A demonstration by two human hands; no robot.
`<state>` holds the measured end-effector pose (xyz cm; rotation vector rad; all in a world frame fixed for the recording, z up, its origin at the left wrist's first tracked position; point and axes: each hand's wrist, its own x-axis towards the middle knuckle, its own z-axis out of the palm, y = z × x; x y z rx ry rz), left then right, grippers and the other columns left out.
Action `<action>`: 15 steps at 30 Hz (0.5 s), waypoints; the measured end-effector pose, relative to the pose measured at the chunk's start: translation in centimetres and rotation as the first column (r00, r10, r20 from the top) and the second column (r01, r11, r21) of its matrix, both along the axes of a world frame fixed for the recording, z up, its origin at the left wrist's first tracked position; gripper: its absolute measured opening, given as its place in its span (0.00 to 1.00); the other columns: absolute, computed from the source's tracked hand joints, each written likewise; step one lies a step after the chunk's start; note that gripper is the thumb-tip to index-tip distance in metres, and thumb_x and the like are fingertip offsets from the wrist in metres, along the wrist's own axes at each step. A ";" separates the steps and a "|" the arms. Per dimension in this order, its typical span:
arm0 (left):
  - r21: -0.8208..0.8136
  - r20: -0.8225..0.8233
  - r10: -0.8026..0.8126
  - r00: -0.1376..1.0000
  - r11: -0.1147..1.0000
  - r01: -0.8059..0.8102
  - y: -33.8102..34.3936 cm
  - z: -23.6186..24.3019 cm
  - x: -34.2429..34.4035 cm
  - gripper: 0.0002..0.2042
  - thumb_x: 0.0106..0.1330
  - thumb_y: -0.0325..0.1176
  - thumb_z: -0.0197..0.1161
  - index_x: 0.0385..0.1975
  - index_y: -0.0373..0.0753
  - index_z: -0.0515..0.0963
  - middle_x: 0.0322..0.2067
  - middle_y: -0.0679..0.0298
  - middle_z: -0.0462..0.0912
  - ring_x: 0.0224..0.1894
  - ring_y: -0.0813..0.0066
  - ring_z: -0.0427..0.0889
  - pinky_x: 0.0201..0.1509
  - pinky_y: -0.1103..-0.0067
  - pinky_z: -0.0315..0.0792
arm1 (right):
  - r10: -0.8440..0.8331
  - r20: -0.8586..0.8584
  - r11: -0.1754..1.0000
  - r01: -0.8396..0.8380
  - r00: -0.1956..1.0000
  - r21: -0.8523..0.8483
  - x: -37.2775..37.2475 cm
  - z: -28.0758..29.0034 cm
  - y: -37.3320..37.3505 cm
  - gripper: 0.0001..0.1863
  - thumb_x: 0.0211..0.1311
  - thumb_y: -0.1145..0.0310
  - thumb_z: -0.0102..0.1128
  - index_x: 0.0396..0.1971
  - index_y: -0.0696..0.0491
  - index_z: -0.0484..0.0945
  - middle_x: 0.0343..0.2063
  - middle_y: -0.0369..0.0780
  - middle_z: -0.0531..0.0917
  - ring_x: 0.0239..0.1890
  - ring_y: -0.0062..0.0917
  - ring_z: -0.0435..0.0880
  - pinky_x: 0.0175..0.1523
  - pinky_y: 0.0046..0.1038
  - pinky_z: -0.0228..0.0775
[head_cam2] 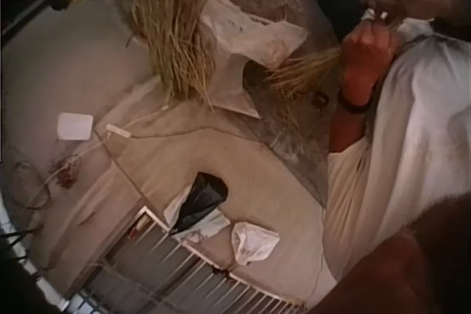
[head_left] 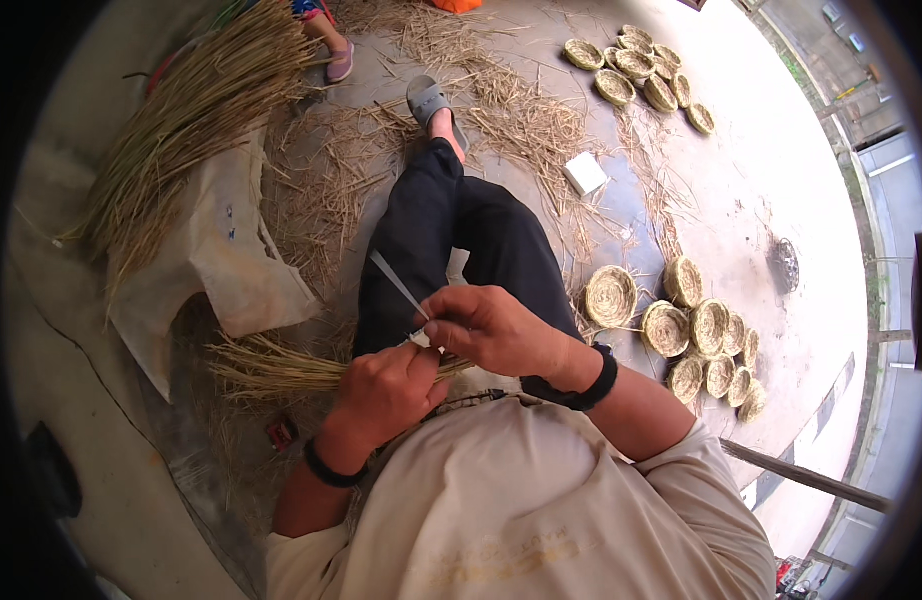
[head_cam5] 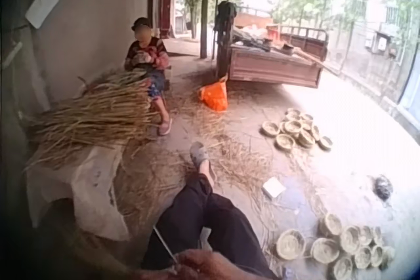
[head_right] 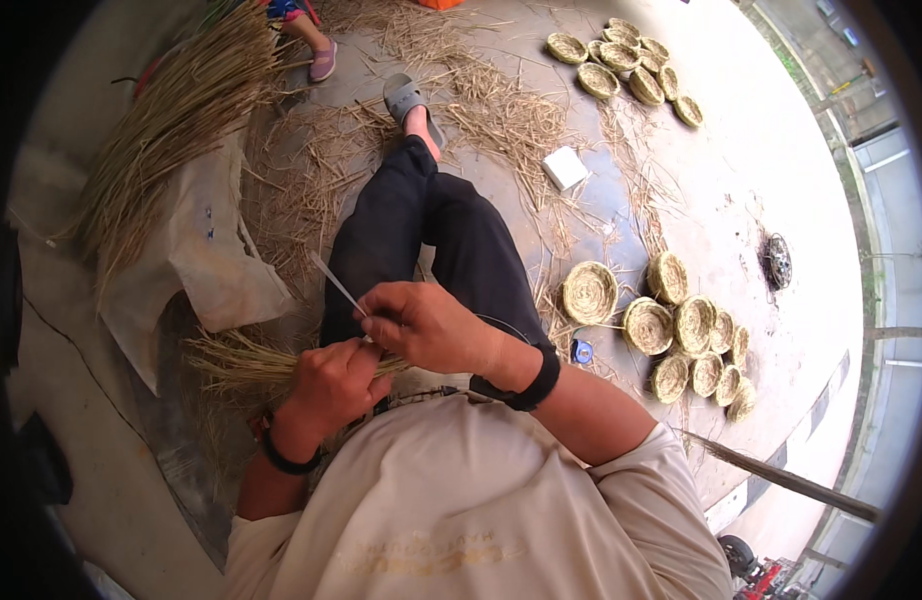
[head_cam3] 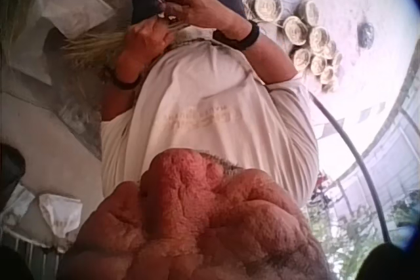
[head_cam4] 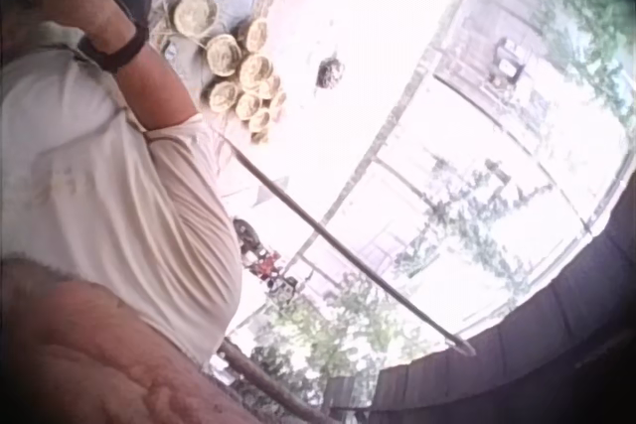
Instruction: Weaving small straw baskets using dried grass or straw and a needle with thread.
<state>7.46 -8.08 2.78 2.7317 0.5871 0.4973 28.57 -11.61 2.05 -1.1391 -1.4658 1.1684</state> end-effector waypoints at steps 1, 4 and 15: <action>-0.017 -0.027 0.012 1.000 1.000 -0.013 0.0 0.1 -0.2 0.13 0.56 0.37 0.75 0.32 0.41 0.77 0.26 0.62 0.79 0.26 0.62 0.85 0.28 0.68 0.80 | -0.040 -0.343 0.994 0.004 0.939 -0.106 -0.3 0.2 -0.1 0.11 0.78 0.66 0.57 0.44 0.59 0.80 0.37 0.42 0.87 0.30 0.30 0.86 0.37 0.32 0.80; -0.037 -0.068 0.057 0.996 0.998 -0.059 1.3 -0.2 -1.8 0.12 0.58 0.37 0.73 0.33 0.41 0.77 0.27 0.61 0.80 0.27 0.60 0.85 0.29 0.67 0.80 | -0.250 -0.873 0.945 -0.093 0.418 -0.315 2.5 4.2 -0.4 0.09 0.80 0.68 0.52 0.46 0.57 0.79 0.38 0.39 0.85 0.27 0.24 0.82 0.30 0.30 0.78; 0.164 -0.307 0.473 0.826 0.881 -0.443 8.9 2.5 -18.9 0.08 0.64 0.34 0.69 0.36 0.39 0.78 0.31 0.52 0.84 0.32 0.48 0.86 0.36 0.57 0.79 | -0.859 -0.409 0.396 0.906 0.307 -0.151 31.4 5.2 -14.2 0.10 0.81 0.69 0.51 0.52 0.58 0.77 0.27 0.31 0.76 0.16 0.10 0.60 0.16 0.16 0.48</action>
